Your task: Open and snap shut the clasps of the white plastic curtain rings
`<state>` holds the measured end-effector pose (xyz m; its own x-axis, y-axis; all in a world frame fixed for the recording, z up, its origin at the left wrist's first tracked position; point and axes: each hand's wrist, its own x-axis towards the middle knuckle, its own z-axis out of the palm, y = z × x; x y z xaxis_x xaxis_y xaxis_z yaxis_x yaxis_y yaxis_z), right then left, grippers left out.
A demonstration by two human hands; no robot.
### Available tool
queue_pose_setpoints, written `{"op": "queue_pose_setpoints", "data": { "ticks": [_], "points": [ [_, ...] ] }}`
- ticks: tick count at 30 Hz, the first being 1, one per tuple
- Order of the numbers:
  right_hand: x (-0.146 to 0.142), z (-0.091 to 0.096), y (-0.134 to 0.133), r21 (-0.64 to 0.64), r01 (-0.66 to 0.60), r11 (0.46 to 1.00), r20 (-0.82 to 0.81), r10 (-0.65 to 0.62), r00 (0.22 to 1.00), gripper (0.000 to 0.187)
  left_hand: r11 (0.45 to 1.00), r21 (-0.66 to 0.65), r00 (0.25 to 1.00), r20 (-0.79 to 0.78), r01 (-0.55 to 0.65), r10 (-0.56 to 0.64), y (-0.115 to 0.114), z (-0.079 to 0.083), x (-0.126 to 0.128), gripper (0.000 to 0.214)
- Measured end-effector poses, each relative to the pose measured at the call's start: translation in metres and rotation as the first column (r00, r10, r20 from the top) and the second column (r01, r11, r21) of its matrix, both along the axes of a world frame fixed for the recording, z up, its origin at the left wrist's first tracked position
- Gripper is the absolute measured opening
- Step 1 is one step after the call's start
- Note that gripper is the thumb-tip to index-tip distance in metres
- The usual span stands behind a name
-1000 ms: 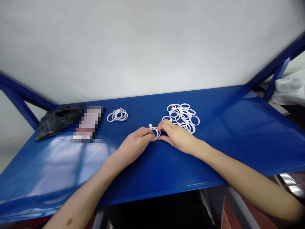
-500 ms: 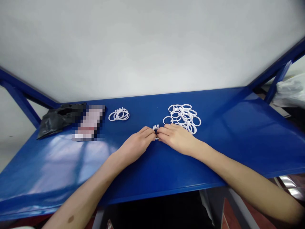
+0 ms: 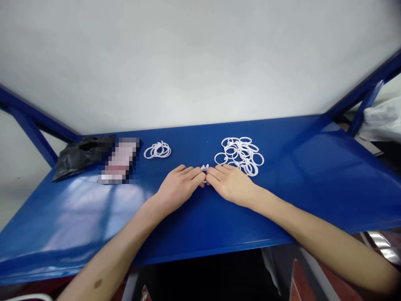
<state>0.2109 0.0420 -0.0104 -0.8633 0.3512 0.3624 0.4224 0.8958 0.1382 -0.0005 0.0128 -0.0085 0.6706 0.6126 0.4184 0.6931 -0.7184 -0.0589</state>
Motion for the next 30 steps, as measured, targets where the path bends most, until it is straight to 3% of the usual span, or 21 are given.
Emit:
{"op": "queue_pose_setpoints", "data": {
  "ticks": [9,14,18,23,26,30],
  "points": [
    [-0.005,0.004,-0.011,0.057,0.154,0.986,-0.083,-0.149,0.985,0.021,0.990,0.072,0.989,-0.071,-0.123,0.128,-0.004,0.002,0.012,0.033],
    [-0.003,0.005,-0.007,0.003,0.101,0.995,-0.106,-0.100,0.989,0.023,0.992,0.049,0.992,-0.024,-0.121,0.122,-0.004,-0.001,0.011,0.029],
    [0.009,0.014,0.005,-0.074,0.049,0.996,-0.236,-0.065,0.969,0.023,0.992,0.005,0.989,0.081,-0.127,0.126,0.003,0.006,-0.012,0.018],
    [0.034,0.023,0.029,-0.190,0.217,0.958,-0.397,-0.276,0.875,0.019,0.921,0.030,0.909,0.175,-0.388,0.378,0.018,0.020,-0.063,0.013],
    [0.044,0.022,0.039,-0.299,0.223,0.928,-0.354,-0.324,0.877,0.016,0.889,0.018,0.883,0.126,-0.457,0.451,0.022,0.017,-0.081,0.015],
    [0.046,0.021,0.040,-0.395,0.216,0.893,-0.223,-0.322,0.920,0.021,0.876,-0.016,0.875,0.040,-0.483,0.483,0.020,0.009,-0.084,0.017]
  ]
}}
